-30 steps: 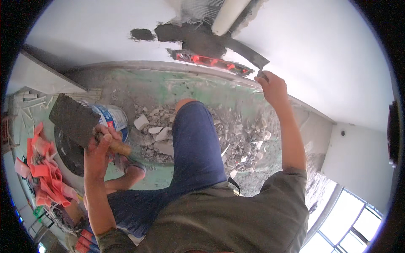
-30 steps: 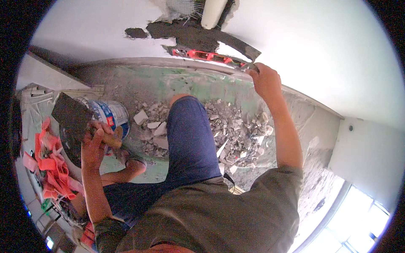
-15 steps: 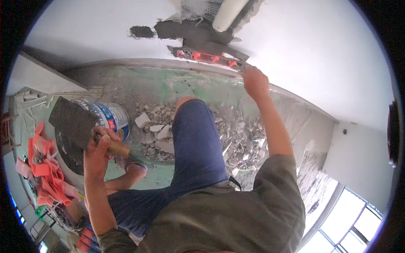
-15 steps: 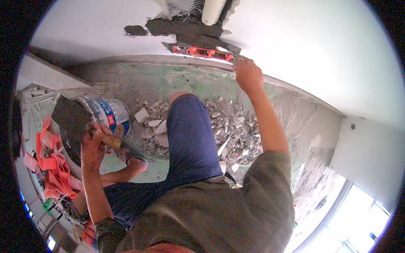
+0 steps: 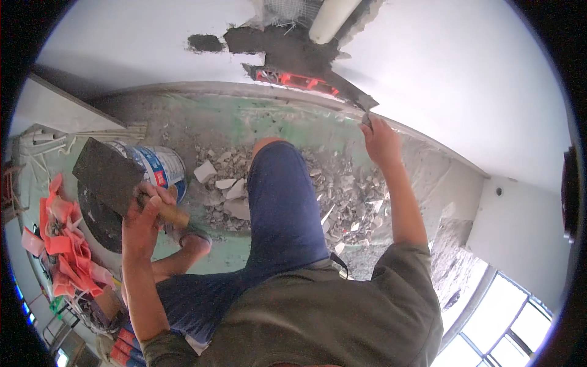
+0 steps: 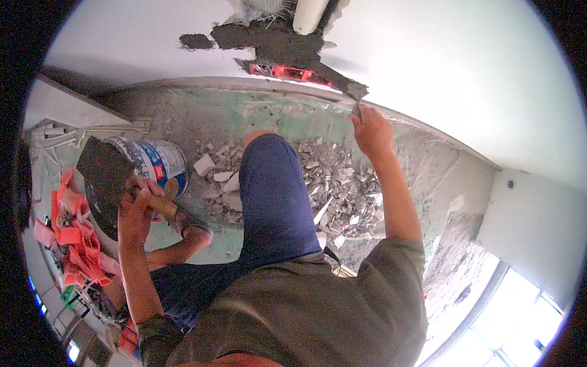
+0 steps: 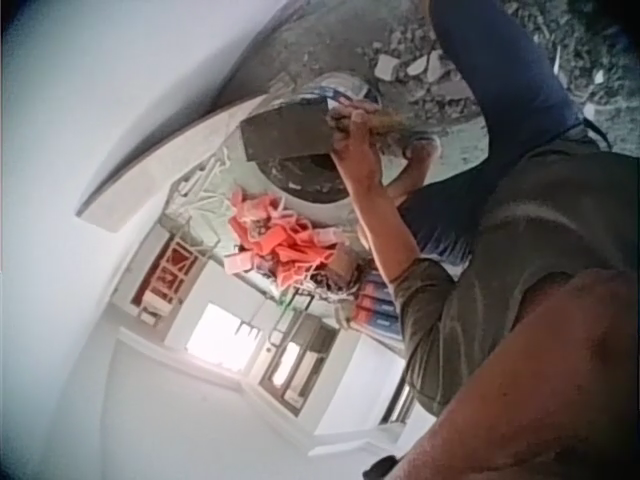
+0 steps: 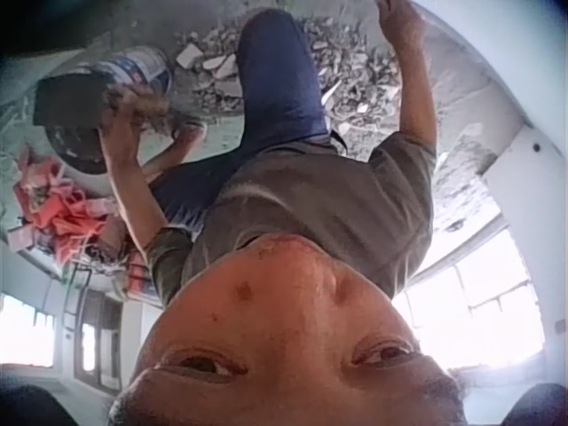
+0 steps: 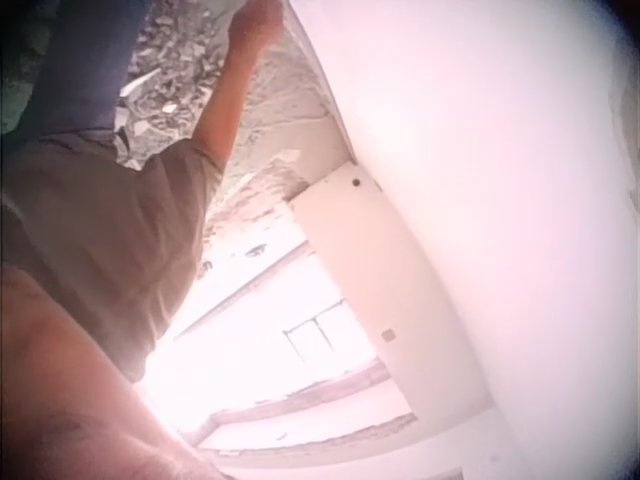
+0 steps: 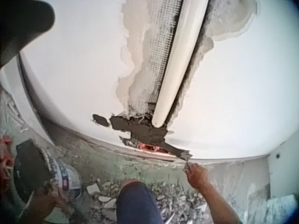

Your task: Applying and smoothing mortar to a damaged section of a wall using trowels.

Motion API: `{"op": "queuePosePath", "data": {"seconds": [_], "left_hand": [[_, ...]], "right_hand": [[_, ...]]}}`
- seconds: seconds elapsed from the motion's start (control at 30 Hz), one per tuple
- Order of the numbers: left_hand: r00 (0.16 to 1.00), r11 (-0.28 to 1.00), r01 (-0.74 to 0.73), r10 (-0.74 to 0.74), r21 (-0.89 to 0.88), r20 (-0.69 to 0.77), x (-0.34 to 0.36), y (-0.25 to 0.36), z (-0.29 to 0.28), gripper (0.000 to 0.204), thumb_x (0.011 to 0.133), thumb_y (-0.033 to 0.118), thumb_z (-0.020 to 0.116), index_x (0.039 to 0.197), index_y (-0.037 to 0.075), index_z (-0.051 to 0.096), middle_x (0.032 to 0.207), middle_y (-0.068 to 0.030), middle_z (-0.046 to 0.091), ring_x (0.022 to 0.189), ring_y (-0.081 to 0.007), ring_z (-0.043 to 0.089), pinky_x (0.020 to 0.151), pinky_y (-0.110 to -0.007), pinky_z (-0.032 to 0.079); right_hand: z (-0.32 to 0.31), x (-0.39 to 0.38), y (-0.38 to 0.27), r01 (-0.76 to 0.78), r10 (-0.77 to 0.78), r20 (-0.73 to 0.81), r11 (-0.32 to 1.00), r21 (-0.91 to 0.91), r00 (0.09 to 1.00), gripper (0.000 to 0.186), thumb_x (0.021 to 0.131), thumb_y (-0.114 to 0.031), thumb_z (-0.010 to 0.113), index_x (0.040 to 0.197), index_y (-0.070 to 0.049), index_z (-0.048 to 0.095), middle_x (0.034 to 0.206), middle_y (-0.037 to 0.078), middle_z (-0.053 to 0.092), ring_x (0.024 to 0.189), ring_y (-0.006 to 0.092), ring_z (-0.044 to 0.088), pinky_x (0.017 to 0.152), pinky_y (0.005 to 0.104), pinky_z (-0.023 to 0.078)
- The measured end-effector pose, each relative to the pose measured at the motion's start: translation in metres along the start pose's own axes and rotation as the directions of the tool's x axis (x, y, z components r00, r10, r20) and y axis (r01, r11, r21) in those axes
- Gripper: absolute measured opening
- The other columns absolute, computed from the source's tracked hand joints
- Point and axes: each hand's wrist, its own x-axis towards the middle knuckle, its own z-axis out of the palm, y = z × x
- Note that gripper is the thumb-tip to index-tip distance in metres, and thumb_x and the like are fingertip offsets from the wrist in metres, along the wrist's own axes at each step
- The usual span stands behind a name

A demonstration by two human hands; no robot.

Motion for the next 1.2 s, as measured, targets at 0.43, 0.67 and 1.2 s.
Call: {"op": "queuePosePath", "data": {"seconds": [0.43,0.67,1.2], "left_hand": [[0.999,0.998,0.045,-0.046,-0.039,-0.023,-0.004,0.002,0.000,0.019,0.091,0.024,0.062,0.098,0.012,0.049,0.091,-0.0032,0.058,0.087,-0.0137,0.058,0.059,-0.021,0.043],[0.999,0.999,0.032,-0.033,-0.026,-0.036,-0.001,-0.001,0.007,0.019,0.092,0.023,0.062,0.098,0.011,0.050,0.092,-0.0042,0.058,0.087,-0.0157,0.059,0.066,-0.025,0.050],[0.998,0.997,0.039,-0.036,-0.072,0.044,-0.001,0.004,0.007,0.019,0.092,0.022,0.062,0.098,0.010,0.049,0.092,-0.0050,0.056,0.089,-0.0171,0.059,0.071,-0.032,0.055]], "right_hand": [[0.033,0.014,0.028,0.163,-0.162,-0.104,0.987,-0.005,0.981,0.035,0.092,-0.034,0.055,0.111,-0.005,0.059,0.099,0.016,0.063,0.092,0.0349,0.063,0.077,0.0462,0.051],[0.052,0.051,0.004,0.168,-0.165,-0.121,0.986,0.014,0.979,0.032,0.092,-0.034,0.055,0.105,-0.005,0.054,0.097,0.018,0.063,0.091,0.0362,0.063,0.075,0.0478,0.052],[0.036,-0.010,0.046,0.081,-0.080,0.027,0.996,-0.038,0.996,0.037,0.093,-0.035,0.052,0.112,-0.004,0.057,0.105,0.018,0.061,0.094,0.0374,0.061,0.081,0.0473,0.050]]}}
